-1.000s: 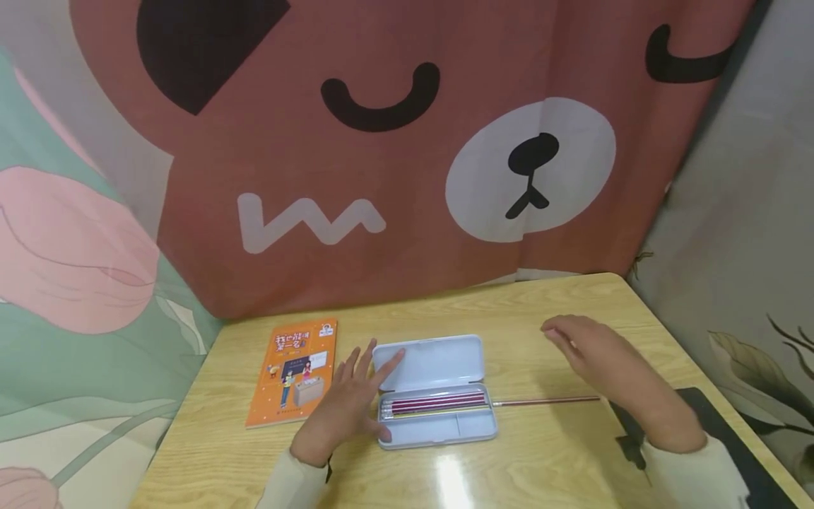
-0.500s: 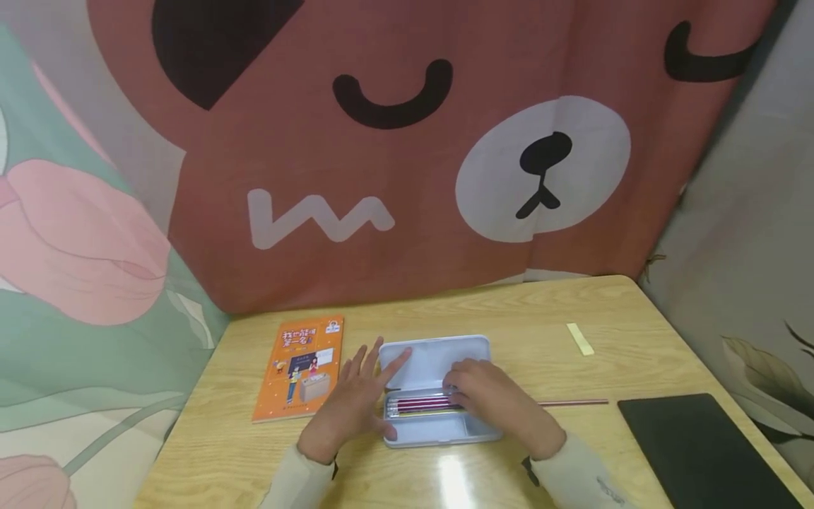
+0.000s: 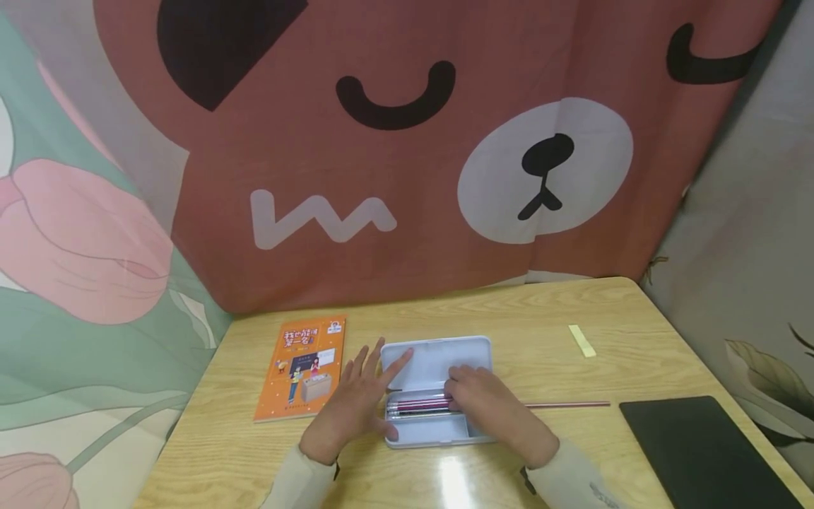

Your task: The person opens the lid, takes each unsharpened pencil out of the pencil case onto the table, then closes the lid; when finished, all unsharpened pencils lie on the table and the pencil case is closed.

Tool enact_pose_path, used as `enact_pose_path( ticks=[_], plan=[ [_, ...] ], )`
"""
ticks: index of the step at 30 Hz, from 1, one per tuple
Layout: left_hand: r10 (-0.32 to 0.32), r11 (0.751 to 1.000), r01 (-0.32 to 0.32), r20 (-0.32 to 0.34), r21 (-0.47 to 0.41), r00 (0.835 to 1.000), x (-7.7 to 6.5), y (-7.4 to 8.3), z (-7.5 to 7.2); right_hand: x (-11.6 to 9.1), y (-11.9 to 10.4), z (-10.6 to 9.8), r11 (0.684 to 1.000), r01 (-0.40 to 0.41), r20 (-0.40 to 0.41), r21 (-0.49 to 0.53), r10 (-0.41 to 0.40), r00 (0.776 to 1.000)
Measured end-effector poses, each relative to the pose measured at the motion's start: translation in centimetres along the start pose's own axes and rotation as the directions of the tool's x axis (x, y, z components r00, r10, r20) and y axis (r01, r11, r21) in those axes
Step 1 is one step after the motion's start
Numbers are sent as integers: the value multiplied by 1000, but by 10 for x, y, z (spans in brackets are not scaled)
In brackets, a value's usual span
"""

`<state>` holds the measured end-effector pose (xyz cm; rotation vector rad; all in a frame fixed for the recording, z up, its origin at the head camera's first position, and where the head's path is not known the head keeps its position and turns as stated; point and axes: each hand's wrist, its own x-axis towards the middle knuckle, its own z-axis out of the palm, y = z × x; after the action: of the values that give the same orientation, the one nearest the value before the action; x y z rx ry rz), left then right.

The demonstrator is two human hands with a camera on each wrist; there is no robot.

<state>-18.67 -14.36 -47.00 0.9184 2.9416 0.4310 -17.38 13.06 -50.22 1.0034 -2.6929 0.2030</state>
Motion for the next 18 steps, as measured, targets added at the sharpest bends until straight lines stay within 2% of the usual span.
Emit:
enact_pose_path(
  ticks=[6, 11, 14, 18],
  plan=[
    [8, 1000, -8, 2, -11, 1000, -1, 1, 0, -2, 1, -3, 1000, -10, -21, 9, 10, 1000],
    [8, 1000, -8, 10, -15, 1000, -1, 1, 0, -5, 8, -11, 995, -2, -37, 101, 6, 999],
    [14, 1000, -14, 4, -16, 1000, -1, 1, 0, -12, 15, -23, 986, 31, -71, 164, -20, 997],
    [31, 999, -31, -13, -21, 999, -1, 1, 0, -33, 31, -45, 978, 81, -124, 190, -58, 991]
  ],
)
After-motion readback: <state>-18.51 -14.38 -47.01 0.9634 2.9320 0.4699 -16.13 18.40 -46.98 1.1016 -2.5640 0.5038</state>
